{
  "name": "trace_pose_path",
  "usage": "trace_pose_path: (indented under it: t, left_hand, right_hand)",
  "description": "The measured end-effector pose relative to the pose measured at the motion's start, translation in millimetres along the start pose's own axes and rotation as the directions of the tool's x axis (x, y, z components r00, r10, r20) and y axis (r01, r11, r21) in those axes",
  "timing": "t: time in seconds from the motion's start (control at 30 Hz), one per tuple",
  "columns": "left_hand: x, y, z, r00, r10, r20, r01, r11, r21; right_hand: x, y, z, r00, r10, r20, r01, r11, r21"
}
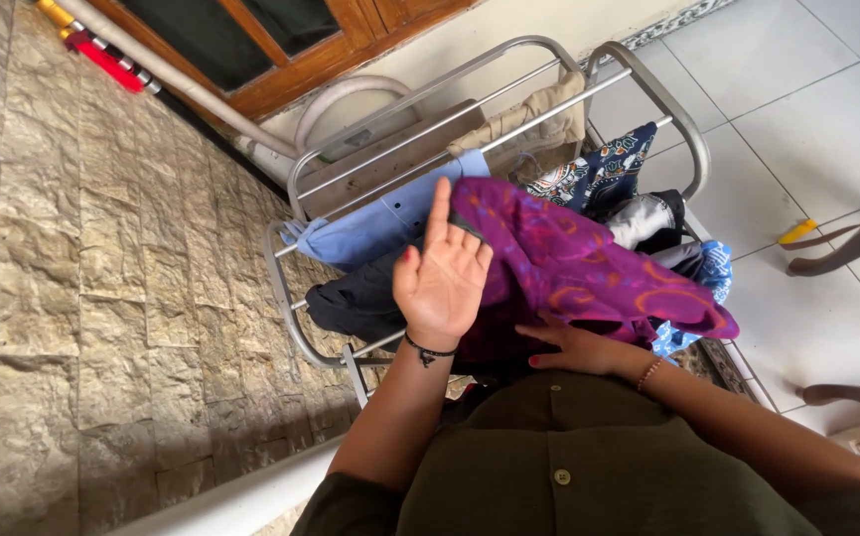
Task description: Taking various garments off a drying rack and folding them.
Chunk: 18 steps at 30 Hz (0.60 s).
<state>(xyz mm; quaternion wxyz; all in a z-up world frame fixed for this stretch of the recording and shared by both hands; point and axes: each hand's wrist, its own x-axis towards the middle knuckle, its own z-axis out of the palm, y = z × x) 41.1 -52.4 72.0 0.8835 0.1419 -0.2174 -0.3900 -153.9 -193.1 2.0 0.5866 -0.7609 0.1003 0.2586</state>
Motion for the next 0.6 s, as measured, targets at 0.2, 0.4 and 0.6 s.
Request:
trace_pose_path:
  t: [0.2, 0.4, 0.6]
  left_hand:
    - [20, 30, 88, 0.969, 0.167, 0.180, -0.173, 0.985, 0.013]
    - [37, 10, 216, 0.933, 0.324, 0.157, -0.332, 0.943, 0.030]
    - [49, -15, 275, 0.819, 0.513, 0.259, -0.556, 0.820, 0.136]
  right_hand:
    - [-27, -36, 7, 0.940, -0.337, -0.059, 0.342, 0.934, 0.106]
    - [-42, -100, -1, 0.909, -0.218, 0.357, 0.309, 0.925, -0.222]
    - [-54, -81, -10, 0.869, -0.381, 0.316, 0.459, 0.859, -0.228]
